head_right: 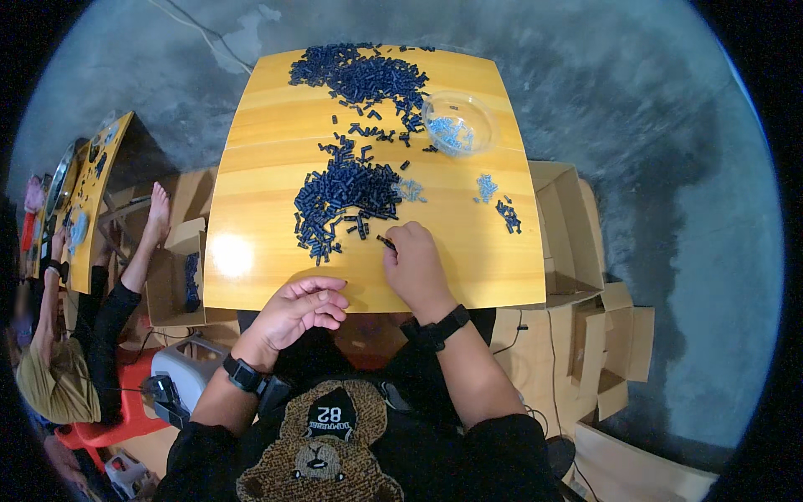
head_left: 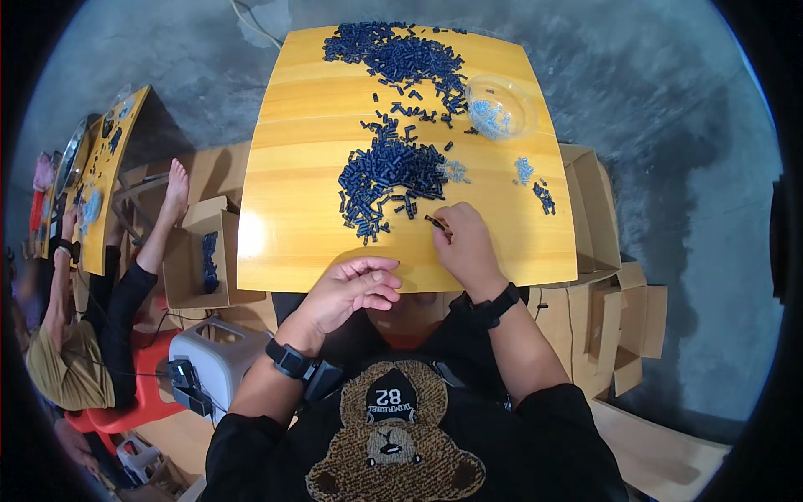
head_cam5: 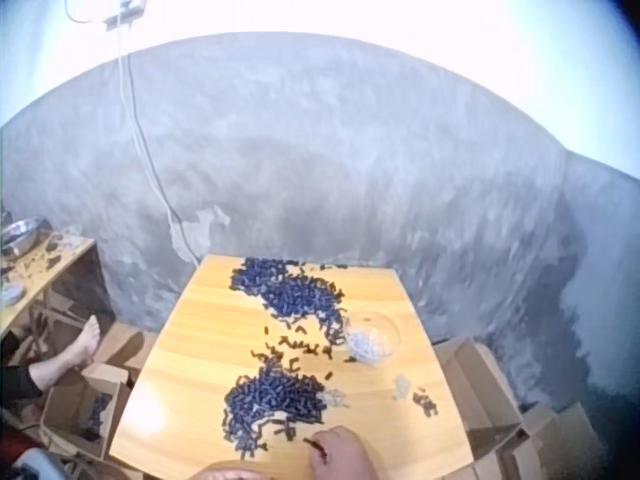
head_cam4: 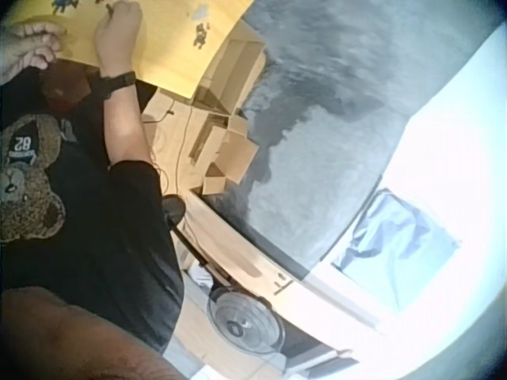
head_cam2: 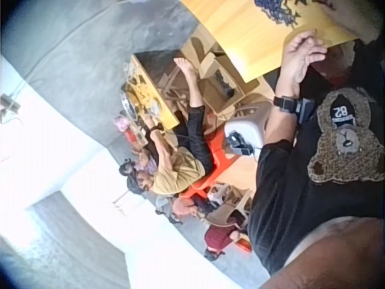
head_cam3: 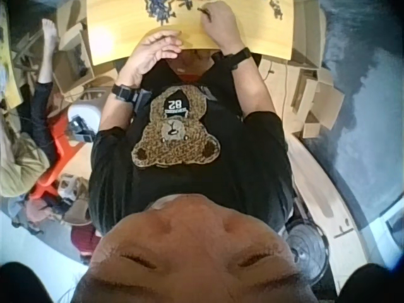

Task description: Assembling small blue plastic components at a workshop desk.

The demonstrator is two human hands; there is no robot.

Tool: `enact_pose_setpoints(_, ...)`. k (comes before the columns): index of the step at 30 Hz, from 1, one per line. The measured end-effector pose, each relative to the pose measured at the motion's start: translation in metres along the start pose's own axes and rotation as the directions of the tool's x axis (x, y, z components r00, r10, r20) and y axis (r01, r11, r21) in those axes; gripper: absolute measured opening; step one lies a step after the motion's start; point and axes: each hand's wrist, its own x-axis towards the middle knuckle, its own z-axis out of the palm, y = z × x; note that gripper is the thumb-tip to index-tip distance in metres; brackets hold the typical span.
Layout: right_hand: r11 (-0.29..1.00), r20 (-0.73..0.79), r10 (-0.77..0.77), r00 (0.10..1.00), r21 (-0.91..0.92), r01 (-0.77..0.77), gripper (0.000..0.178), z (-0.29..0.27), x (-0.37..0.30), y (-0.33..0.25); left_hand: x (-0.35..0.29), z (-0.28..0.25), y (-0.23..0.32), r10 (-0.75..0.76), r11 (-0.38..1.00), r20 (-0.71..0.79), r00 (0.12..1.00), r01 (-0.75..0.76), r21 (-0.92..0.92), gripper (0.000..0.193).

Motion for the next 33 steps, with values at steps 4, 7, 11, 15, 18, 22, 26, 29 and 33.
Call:
enact_pose_setpoints(4,0.998,0.002,-0.025,1.0,-0.054,0.025,0.01,0.0,-0.002,0.002,-0.002,-0.001,0.0,-0.007,1.0,0.001,1.0,0.007,0.001,0.029)
enact_pose_setpoints(7,0.995,0.001,-0.048,0.999,-0.086,0.048,0.009,0.002,-0.002,0.003,-0.002,-0.003,-0.004,0.003,1.0,0.007,1.0,-0.003,-0.022,0.029)
enact_pose_setpoints(11,0.988,-0.011,-0.075,0.997,-0.139,0.072,0.008,0.001,0.0,0.005,-0.001,-0.001,-0.003,0.011,1.0,-0.008,1.0,-0.011,-0.019,0.028)
enact_pose_setpoints(15,0.994,-0.024,-0.045,0.999,-0.096,0.042,0.009,0.0,0.0,0.006,0.0,0.0,-0.004,0.03,0.999,-0.014,0.999,-0.03,-0.015,0.026)
enact_pose_setpoints(18,0.997,0.012,-0.024,1.0,-0.079,0.025,0.012,-0.003,0.002,0.003,0.0,0.0,-0.004,0.042,0.999,-0.021,0.999,-0.042,-0.013,0.026)
enact_pose_setpoints(22,0.993,-0.015,0.059,0.998,0.1,-0.057,0.015,-0.011,-0.001,-0.009,-0.001,0.004,0.0,0.03,0.999,-0.042,0.999,-0.032,-0.031,0.027)
enact_pose_setpoints(26,0.946,0.06,0.079,0.995,0.31,-0.094,0.013,-0.01,-0.018,-0.026,0.001,0.02,0.0,0.043,0.999,-0.169,0.985,-0.043,0.003,0.026)
enact_pose_setpoints(29,0.924,0.163,0.104,0.981,0.348,-0.156,0.013,-0.006,-0.031,-0.042,0.005,0.03,-0.004,0.058,0.998,-0.229,0.972,-0.053,0.028,0.024)
enact_pose_setpoints(33,0.92,0.179,0.047,0.983,0.376,-0.113,0.013,0.003,-0.038,-0.047,0.01,0.029,-0.005,0.054,0.998,-0.239,0.969,-0.044,0.049,0.019)
